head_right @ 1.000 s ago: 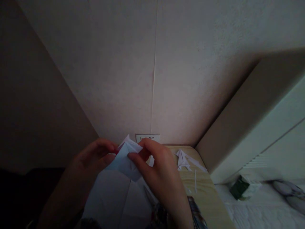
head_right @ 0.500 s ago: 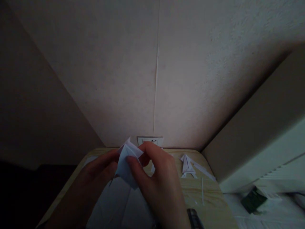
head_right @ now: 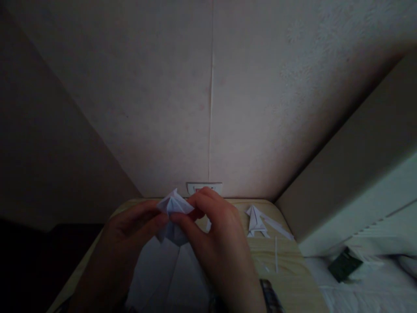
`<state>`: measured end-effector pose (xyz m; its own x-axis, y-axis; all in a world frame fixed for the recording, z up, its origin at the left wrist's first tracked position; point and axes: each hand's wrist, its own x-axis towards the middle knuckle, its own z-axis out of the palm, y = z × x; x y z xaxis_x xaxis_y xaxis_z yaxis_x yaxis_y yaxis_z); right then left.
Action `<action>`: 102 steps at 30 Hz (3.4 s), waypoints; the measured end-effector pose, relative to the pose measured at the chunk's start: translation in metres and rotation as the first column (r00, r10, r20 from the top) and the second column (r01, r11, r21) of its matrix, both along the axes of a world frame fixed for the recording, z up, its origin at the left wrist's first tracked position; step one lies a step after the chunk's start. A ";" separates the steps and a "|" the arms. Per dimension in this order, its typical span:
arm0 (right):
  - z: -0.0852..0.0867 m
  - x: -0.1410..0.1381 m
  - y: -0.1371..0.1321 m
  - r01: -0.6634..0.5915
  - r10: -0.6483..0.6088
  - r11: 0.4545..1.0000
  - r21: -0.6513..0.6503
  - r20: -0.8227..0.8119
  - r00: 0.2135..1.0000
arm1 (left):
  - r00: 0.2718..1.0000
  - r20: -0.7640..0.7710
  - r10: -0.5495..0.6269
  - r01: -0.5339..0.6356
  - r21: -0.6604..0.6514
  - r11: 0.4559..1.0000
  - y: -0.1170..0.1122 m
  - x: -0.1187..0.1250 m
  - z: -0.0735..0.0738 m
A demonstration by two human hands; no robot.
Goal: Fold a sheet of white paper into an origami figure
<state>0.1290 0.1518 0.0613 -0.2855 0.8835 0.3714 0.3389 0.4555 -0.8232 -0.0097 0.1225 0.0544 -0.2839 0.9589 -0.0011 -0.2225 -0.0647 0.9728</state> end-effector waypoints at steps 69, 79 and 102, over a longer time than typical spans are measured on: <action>0.009 0.005 -0.008 0.077 -0.141 0.973 -0.219 -0.293 0.946 | 0.952 -0.288 -0.101 0.083 -0.075 0.994 -0.006 0.005 -0.002; 0.007 0.004 -0.007 0.095 -0.158 0.972 -0.216 -0.293 0.943 | 0.957 -0.246 -0.150 0.121 -0.129 0.984 -0.008 0.003 0.001; 0.009 0.012 -0.005 0.072 -0.110 0.982 -0.176 -0.218 0.970 | 0.933 -0.310 -0.183 0.127 -0.190 0.973 -0.008 0.001 0.005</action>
